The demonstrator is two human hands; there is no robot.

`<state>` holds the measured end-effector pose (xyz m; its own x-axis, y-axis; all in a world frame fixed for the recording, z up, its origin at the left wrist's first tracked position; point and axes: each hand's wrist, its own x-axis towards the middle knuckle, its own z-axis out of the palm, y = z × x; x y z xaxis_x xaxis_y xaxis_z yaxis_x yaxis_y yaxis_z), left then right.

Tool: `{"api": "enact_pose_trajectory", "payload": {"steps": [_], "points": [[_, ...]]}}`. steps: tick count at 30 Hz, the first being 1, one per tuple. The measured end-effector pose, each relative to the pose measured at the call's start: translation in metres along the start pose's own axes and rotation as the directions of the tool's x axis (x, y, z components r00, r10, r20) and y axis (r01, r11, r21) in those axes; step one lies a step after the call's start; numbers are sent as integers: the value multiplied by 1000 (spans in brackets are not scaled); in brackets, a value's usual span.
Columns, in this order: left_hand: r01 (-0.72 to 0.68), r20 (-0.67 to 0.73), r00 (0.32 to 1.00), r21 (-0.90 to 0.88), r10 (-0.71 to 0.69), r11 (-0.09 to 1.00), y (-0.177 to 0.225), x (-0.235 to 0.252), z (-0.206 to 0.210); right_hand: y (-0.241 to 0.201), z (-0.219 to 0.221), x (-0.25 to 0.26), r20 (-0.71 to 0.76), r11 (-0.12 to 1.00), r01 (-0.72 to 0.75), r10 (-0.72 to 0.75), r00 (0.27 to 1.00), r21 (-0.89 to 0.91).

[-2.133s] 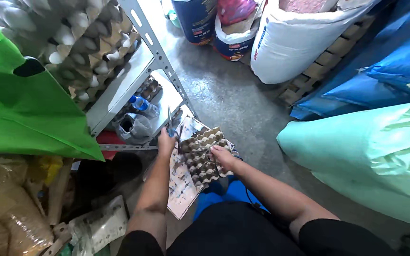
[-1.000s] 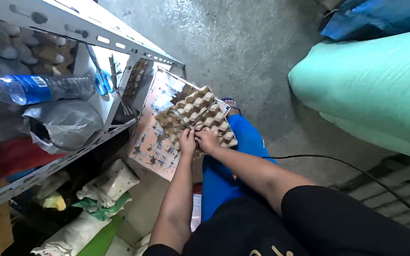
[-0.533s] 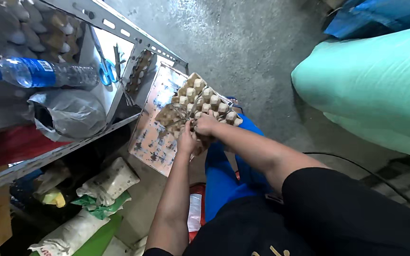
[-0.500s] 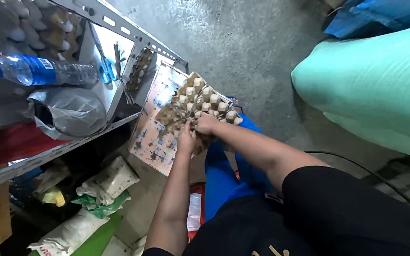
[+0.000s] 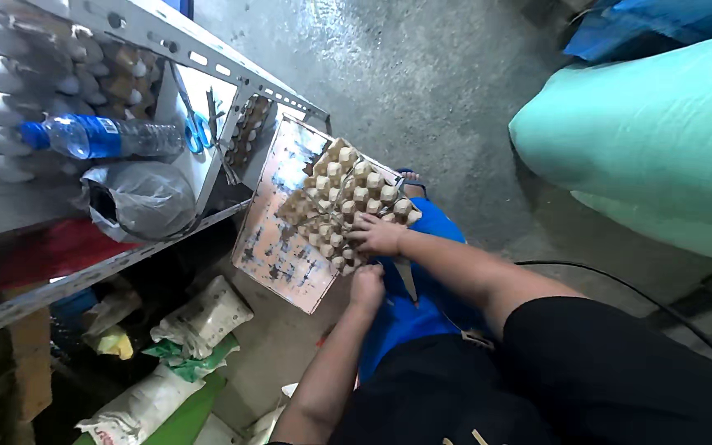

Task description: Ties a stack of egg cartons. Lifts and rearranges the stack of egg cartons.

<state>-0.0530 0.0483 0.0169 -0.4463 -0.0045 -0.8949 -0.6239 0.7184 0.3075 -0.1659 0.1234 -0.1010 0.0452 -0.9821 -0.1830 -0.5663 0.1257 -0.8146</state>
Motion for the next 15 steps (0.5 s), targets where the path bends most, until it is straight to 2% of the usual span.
{"api": "enact_pose_trajectory", "payload": {"steps": [1, 2, 3, 4, 5, 7, 9, 10, 11, 13, 14, 15], "points": [[-28, 13, 1000, -49, 29, 998, 2, -2, -3, -2, 11, -7, -79, 1000, 3, -1, 997, 22], [-43, 21, 999, -80, 45, 996, 1, -2, -6, -2, 24, -14, -239, 999, -18, 28, 971, 45], [-32, 29, 999, -75, 35, 997, -1, -2, -13, -7, 30, -20, -374, 991, -84, 118, 920, 106], [11, 42, 999, -27, -10, 1000, -2, -2, -23, -15, 28, -25, -447, 966, -181, 247, 859, 186], [69, 42, 997, 48, -71, 996, -1, 0, -37, -25, 21, -29, -449, 915, -294, 393, 802, 276], [161, -68, 986, 199, -150, 967, 3, 5, -66, -40, 8, -29, -318, 760, -498, 636, 703, 418], [164, -251, 964, 284, -91, 945, 4, 18, -85, -53, -2, -22, -174, 616, -623, 764, 621, 482], [100, -365, 931, 308, 20, 946, 2, 28, -88, -57, -7, -17, -111, 551, -667, 806, 582, 502], [3, -467, 868, 345, 169, 938, -1, 40, -87, -60, -12, -13, -63, 489, -697, 839, 541, 524], [-166, -556, 727, 427, 403, 889, -4, 67, -79, -60, -18, -7, 8, 380, -722, 882, 471, 578], [-215, -565, 688, 441, 456, 871, -4, 79, -73, -59, -20, -6, 43, 344, -728, 890, 454, 593], [-225, -563, 693, 426, 451, 876, -2, 88, -65, -58, -22, -7, 59, 329, -729, 891, 450, 600]]}}
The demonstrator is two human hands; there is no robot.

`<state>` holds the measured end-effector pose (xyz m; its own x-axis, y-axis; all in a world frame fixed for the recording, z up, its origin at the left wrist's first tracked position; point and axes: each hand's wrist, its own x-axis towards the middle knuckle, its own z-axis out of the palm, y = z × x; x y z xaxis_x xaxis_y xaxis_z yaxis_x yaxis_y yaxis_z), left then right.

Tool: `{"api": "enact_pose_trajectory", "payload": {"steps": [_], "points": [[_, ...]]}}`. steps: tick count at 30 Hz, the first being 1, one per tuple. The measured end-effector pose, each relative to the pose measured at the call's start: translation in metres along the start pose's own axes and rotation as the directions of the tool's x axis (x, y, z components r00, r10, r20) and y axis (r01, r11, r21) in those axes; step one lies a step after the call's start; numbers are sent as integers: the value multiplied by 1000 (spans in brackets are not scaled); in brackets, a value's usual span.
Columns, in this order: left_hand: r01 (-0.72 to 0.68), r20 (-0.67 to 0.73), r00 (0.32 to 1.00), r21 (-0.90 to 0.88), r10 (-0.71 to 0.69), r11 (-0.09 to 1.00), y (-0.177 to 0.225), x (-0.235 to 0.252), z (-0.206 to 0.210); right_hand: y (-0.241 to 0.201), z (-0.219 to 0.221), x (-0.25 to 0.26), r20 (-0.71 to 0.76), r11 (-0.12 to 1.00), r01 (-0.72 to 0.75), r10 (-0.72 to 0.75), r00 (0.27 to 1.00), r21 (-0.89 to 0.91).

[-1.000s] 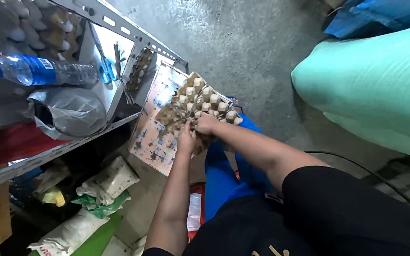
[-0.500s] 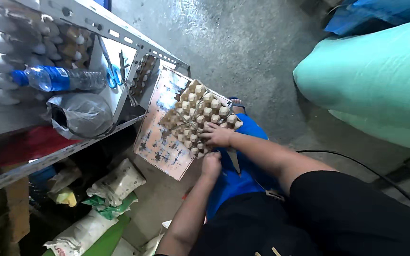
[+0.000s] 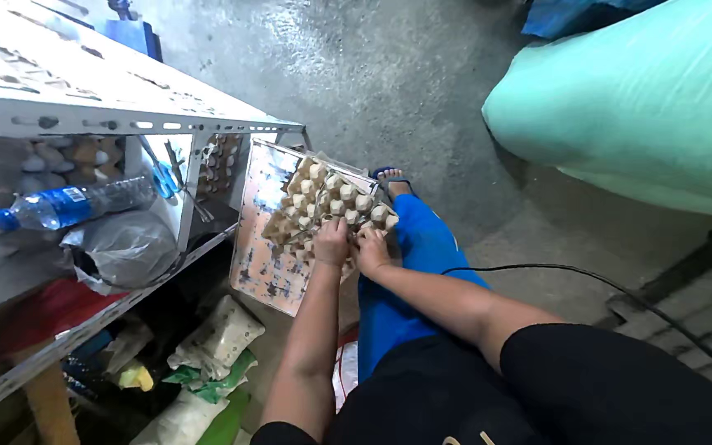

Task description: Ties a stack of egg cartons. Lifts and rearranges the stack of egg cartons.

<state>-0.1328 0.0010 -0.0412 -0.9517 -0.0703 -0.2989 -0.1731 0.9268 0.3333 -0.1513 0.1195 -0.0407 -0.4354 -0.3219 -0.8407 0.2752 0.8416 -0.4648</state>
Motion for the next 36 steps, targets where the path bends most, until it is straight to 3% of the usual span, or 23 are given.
{"api": "enact_pose_trajectory", "payload": {"steps": [5, 9, 13, 16, 18, 20, 22, 24, 26, 29, 33, 36], "points": [[292, 268, 922, -10, -279, 956, 16, 1, 13, 11, -5, 2, 67, 999, 39, -40, 997, 13], [252, 479, 854, -40, -203, 967, 5, 9, -3, 20, -4, 5, 59, 994, 84, -88, 994, 65], [435, 702, 653, -39, -285, 900, 5, 30, -9, 22, -2, 5, 42, 991, 83, -88, 995, 107], [507, 757, 560, 9, -337, 862, 7, 40, -11, 19, -6, 5, 62, 994, 71, -77, 995, 85], [476, 754, 562, 43, -341, 879, 10, 42, -14, 14, -11, 5, 68, 997, 70, -72, 995, 31], [455, 713, 621, 11, -326, 891, 11, 39, -19, 10, -16, 5, 47, 992, 118, -116, 992, -41], [452, 628, 710, -60, -319, 890, 10, 30, -24, 12, -18, 11, 50, 956, 253, -248, 967, -146], [451, 572, 751, -77, -331, 889, 6, 18, -32, 20, -14, 23, 66, 866, 425, -423, 904, -262], [433, 576, 739, -7, -350, 902, -4, 9, -45, 35, -11, 45, 26, 759, 575, -597, 802, -306], [433, 596, 696, 97, -401, 896, -43, -13, -56, 49, -11, 70, -9, 656, 693, -728, 686, -300], [460, 619, 650, 143, -442, 876, -110, -54, -49, 50, -6, 75, -5, 645, 698, -736, 677, -310], [434, 560, 691, 184, -457, 882, -115, -59, -46, 35, -7, 67, 28, 717, 621, -648, 761, -317]]}}
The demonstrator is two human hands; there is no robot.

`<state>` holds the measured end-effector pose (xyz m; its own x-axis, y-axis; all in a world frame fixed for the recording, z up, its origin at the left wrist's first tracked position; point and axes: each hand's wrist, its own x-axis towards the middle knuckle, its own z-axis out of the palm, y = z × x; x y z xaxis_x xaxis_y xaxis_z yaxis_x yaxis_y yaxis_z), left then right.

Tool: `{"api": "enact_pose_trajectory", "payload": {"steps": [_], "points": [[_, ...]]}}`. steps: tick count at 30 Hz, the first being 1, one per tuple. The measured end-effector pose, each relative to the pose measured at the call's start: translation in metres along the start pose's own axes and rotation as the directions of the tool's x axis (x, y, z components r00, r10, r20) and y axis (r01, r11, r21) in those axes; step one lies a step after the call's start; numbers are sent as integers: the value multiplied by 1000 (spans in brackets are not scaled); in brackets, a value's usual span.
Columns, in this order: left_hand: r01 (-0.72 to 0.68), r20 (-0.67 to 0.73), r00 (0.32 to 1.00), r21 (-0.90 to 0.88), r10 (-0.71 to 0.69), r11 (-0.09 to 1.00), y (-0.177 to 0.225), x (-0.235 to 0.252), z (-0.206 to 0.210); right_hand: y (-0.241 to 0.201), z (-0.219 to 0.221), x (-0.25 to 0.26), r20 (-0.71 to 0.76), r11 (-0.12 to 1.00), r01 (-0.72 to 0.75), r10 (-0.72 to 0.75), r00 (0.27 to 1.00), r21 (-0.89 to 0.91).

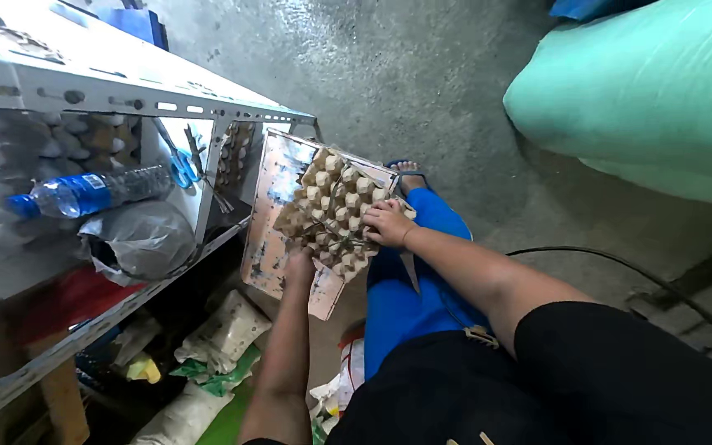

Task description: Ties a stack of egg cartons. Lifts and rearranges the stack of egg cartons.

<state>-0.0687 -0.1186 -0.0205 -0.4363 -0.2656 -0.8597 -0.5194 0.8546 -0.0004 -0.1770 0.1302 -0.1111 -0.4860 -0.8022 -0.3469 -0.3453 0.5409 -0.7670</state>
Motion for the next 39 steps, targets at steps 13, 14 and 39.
{"api": "enact_pose_trajectory", "payload": {"steps": [13, 14, 39], "points": [[-365, -308, 882, 29, 355, 931, 45, 54, -14, -100, 29, 44, 141, 898, -437, 440, 887, -54], [-348, -333, 881, 28, 337, 937, 44, 55, -11, -97, 27, 44, 146, 899, -436, 436, 888, -31], [190, 75, 981, -181, -179, 965, 79, -23, -3, -54, -28, 84, 348, 973, 58, 24, 937, -225]]}}
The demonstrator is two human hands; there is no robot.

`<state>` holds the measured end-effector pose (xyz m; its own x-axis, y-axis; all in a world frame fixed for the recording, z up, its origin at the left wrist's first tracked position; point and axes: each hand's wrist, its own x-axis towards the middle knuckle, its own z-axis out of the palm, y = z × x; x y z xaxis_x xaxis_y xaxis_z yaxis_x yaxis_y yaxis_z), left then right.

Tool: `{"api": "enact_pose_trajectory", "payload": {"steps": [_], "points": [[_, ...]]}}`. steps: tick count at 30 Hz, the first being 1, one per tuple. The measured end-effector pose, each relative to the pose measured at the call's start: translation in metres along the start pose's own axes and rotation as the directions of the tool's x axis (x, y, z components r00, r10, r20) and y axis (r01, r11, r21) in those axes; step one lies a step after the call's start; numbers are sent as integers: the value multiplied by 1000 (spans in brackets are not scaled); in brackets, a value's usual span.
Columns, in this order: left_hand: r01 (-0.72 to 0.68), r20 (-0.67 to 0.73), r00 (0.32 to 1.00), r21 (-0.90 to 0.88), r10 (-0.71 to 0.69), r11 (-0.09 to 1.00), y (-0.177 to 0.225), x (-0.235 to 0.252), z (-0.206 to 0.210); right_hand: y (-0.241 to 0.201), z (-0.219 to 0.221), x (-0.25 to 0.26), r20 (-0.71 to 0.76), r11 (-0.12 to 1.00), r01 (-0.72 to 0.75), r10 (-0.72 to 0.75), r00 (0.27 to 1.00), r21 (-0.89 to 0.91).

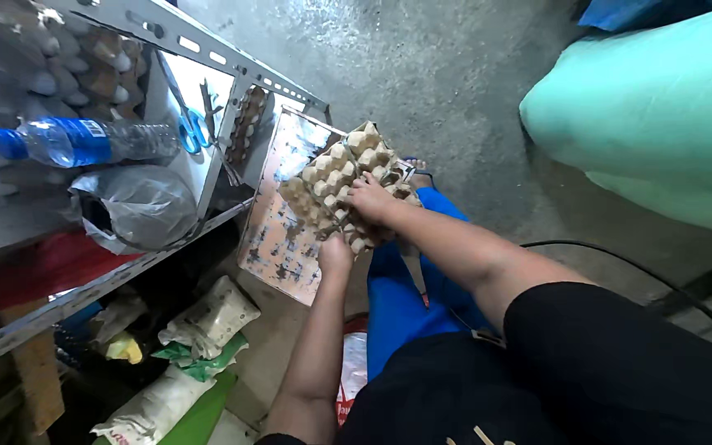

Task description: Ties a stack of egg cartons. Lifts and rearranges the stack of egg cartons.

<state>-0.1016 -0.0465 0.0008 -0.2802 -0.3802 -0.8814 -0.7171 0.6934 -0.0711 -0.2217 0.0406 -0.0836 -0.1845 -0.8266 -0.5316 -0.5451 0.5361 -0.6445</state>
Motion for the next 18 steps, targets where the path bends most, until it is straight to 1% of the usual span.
{"api": "enact_pose_trajectory", "payload": {"steps": [2, 4, 5, 6, 7, 8, 9, 10, 11, 12, 13, 15, 16, 17, 18], "points": [[-2, 74, 997, -130, 11, 992, -9, 0, 2, -6, 9, -9, -98, 1000, 22, -20, 995, 12], [-72, 97, 991, -191, 92, 979, -14, -1, -2, -16, 22, -24, -219, 999, 54, -52, 974, -1], [-112, 104, 986, -181, 133, 977, -15, -1, -7, -23, 28, -31, -215, 997, 71, -64, 974, 29], [-157, 111, 978, -150, 174, 976, -14, -3, -12, -30, 38, -38, -182, 993, 66, -48, 982, 95], [-213, 110, 968, -108, 224, 971, -14, -3, -16, -38, 51, -44, -159, 983, 17, 13, 987, 184], [-284, 111, 952, -40, 287, 958, -15, -1, -20, -46, 61, -47, -106, 944, -87, 126, 986, 318], [-367, 120, 925, 41, 360, 929, -16, 2, -23, -55, 65, -50, -29, 858, -223, 267, 963, 463], [-459, 127, 886, 117, 445, 881, -18, 7, -26, -63, 65, -50, 39, 738, -343, 396, 918, 581], [-551, 121, 835, 182, 538, 814, -21, 13, -29, -69, 66, -48, 87, 630, -414, 483, 872, 657], [-618, 120, 784, 243, 608, 748, -22, 20, -34, -73, 68, -44, 100, 545, -445, 548, 831, 710], [-656, 115, 747, 289, 655, 697, -22, 27, -38, -76, 70, -40, 94, 483, -452, 598, 796, 750], [-661, 118, 736, 337, 666, 671, -18, 38, -45, -81, 69, -32, 91, 403, -461, 667, 739, 791], [-653, 112, 741, 349, 662, 672, -15, 42, -44, -82, 68, -29, 97, 384, -474, 687, 720, 792], [-648, 82, 740, 353, 667, 675, -14, 48, -40, -82, 66, -28, 102, 376, -483, 696, 710, 791], [-643, 18, 732, 350, 681, 682, -15, 55, -32, -82, 63, -26, 106, 371, -489, 702, 704, 790]]}}
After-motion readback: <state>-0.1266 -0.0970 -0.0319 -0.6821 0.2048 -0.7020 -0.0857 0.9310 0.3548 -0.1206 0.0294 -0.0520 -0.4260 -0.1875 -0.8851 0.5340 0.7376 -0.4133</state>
